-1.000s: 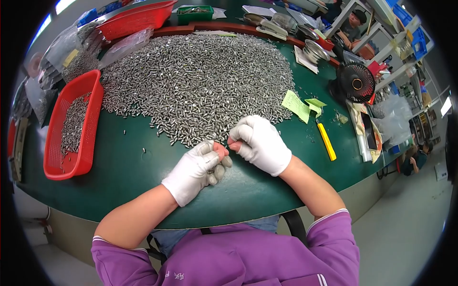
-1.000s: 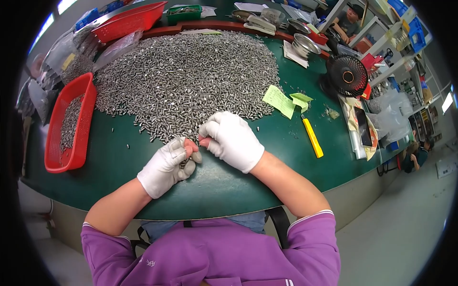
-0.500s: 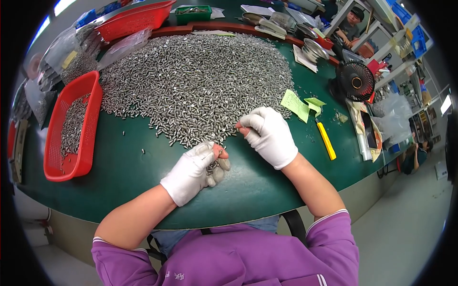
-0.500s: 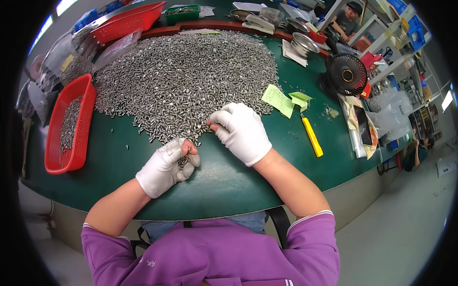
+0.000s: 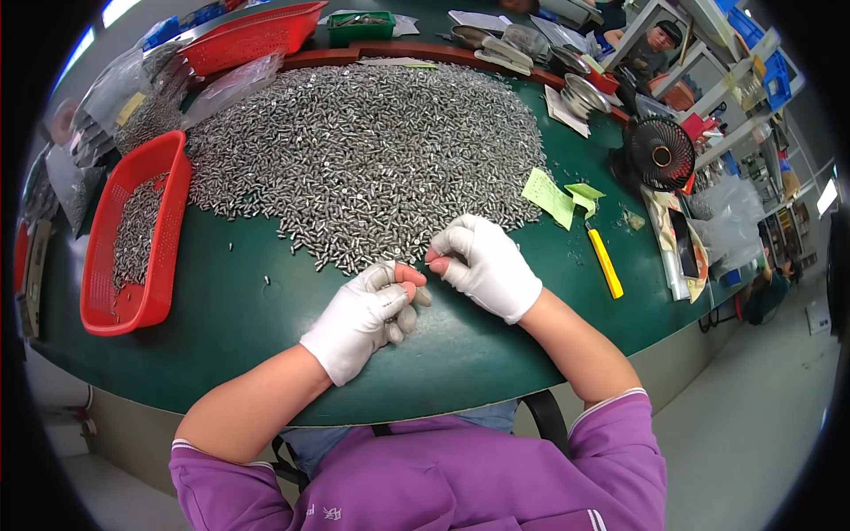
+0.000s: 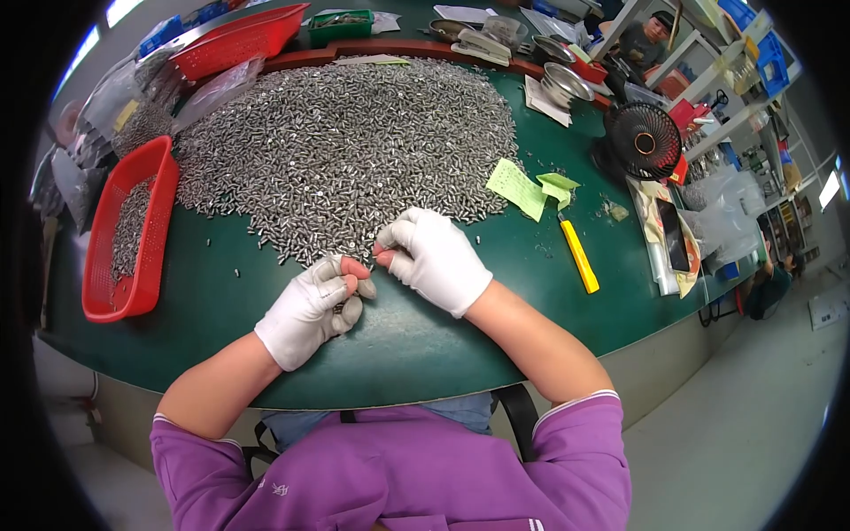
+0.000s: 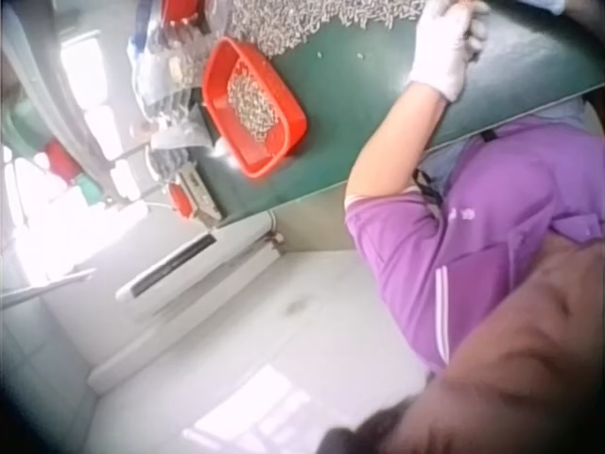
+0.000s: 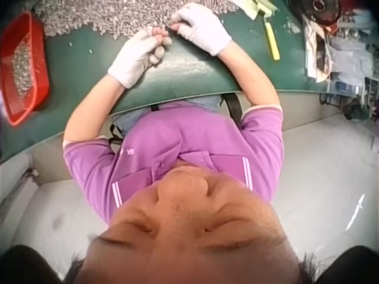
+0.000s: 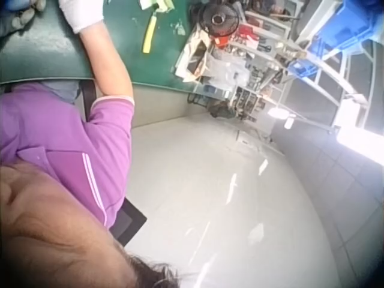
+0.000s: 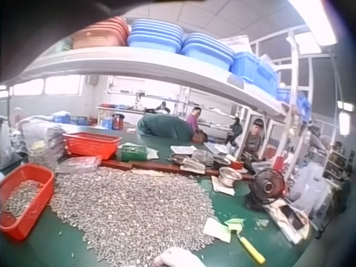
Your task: Sorting and inspecting small metal components on a factory workbench.
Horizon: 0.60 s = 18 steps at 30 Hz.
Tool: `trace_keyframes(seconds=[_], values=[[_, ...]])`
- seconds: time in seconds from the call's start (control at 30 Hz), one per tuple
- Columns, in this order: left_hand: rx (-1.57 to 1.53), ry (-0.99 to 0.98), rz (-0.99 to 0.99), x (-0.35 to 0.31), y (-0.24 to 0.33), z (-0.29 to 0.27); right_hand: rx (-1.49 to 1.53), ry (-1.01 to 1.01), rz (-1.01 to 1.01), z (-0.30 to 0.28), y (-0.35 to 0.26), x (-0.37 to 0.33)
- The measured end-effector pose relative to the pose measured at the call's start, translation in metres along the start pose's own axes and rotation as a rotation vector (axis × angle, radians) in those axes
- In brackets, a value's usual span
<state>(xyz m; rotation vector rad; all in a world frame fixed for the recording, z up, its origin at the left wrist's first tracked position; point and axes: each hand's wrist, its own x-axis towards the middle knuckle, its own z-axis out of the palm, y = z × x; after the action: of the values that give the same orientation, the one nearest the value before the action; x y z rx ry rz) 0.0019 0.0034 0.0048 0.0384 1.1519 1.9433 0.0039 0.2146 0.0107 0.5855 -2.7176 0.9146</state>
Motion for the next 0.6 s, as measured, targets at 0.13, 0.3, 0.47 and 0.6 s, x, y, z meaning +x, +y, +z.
trace_keyframes(seconds=[0.13, 0.3, 0.47, 0.6], values=[[-0.031, -0.010, 0.010, 0.001, -0.002, -0.002, 0.396, -0.080, 0.061, -0.005, -0.019, -0.004], [-0.047, -0.025, 0.000, 0.001, -0.003, -0.003, 0.445, -0.097, 0.095, -0.006, -0.022, -0.004], [-0.045, 0.036, 0.007, 0.002, -0.003, 0.000, 0.161, 0.050, -0.215, -0.006, -0.017, -0.001], [-0.043, 0.032, 0.008, 0.002, -0.003, 0.001, 0.084, 0.083, -0.283, -0.009, -0.016, 0.001]])
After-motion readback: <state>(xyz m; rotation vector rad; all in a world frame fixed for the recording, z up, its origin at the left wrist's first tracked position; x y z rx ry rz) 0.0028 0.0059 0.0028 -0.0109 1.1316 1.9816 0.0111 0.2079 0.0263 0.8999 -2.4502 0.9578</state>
